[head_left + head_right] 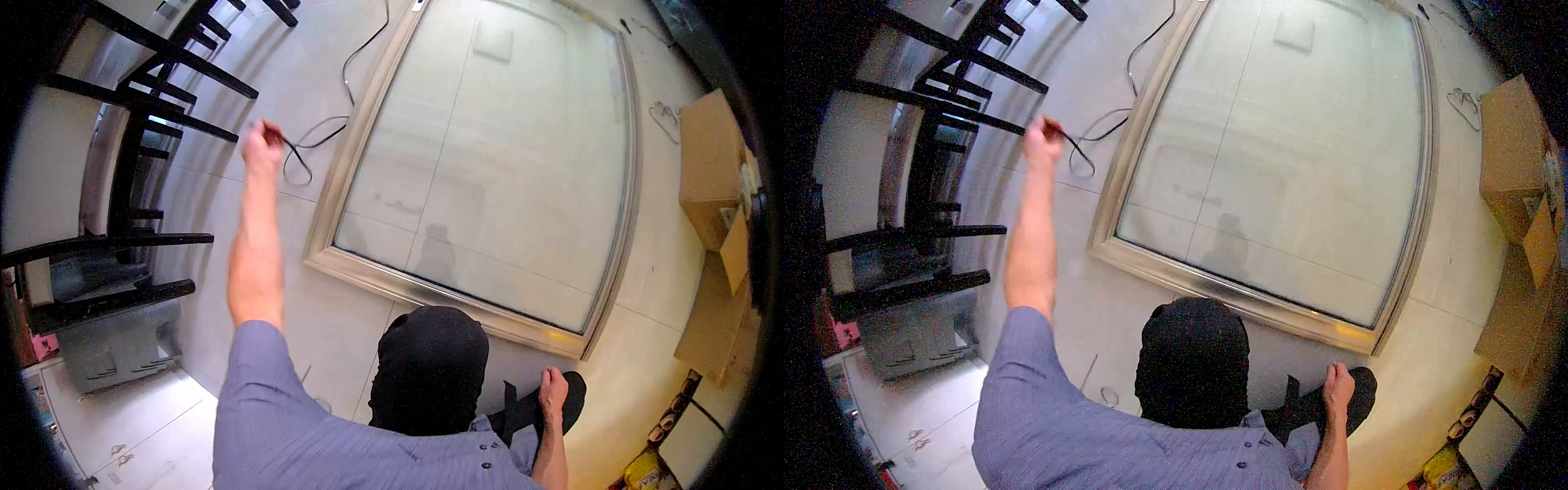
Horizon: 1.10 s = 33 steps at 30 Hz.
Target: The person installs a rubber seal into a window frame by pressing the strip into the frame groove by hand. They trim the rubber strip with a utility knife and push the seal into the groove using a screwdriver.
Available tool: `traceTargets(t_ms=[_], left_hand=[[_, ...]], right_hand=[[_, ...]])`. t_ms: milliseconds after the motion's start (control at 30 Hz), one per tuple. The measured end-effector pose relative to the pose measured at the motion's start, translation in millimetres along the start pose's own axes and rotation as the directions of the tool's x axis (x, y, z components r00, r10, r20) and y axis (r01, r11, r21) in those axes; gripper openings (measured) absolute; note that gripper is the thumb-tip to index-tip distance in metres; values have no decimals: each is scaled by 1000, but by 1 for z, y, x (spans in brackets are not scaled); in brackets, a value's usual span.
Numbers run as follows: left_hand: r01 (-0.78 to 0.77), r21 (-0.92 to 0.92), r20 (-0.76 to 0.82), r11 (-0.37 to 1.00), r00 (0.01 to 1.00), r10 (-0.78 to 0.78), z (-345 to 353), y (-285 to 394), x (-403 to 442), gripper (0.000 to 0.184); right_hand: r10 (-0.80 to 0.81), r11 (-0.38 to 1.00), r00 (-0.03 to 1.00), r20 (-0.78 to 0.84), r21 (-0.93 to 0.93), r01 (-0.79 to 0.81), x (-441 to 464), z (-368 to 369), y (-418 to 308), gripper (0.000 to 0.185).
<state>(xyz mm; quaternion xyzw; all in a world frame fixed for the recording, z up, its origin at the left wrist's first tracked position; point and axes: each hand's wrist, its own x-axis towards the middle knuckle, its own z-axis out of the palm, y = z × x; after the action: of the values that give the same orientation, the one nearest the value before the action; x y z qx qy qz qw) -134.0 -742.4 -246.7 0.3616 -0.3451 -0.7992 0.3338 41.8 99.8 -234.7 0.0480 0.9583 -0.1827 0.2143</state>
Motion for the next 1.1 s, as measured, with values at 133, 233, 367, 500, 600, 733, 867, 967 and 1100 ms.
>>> traceTargets(t_ms=[133, 233, 367, 500, 600, 733, 867, 967, 1100], left_hand=[[-512, -51, 440, 858, 759, 479, 198, 152, -119, 11], [-389, -239, 844, 890, 370, 388, 250, 184, -187, 15], [-435, 212, 617, 875, 754, 225, 250, 70, -193, 14], [-19, 472, 413, 881, 888, -202, 206, -29, -235, 11], [80, 471, 345, 879, 900, -266, 193, -49, -249, 10], [110, 498, 383, 860, 862, -333, 189, -17, -265, 10], [19, 721, 336, 693, 864, -374, 230, 28, -335, 15], [-61, 835, 335, 547, 846, -416, 274, 62, -408, 16], [-214, 912, 365, 349, 812, -456, 296, 114, -452, 17]], right_hand=[[15, 1000, 1000, 9, -1, -15, 6, 0, 0, 24], [-91, 989, 989, -113, 103, 102, 15, 21, 20, 23], [200, 889, 980, 8, 419, -185, 15, 17, 12, 23], [280, 778, 959, -39, 594, -203, -2, -17, 2, 21], [312, 792, 933, -179, 592, -151, -29, -30, 22, 19], [305, 833, 940, -151, 521, -187, -82, -92, -17, 21], [386, 739, 918, 92, 565, -367, -130, -135, -35, 23], [360, 741, 925, 123, 565, -363, -179, -185, -88, 22], [248, 805, 928, 277, 474, -357, -240, -264, -137, 21]])
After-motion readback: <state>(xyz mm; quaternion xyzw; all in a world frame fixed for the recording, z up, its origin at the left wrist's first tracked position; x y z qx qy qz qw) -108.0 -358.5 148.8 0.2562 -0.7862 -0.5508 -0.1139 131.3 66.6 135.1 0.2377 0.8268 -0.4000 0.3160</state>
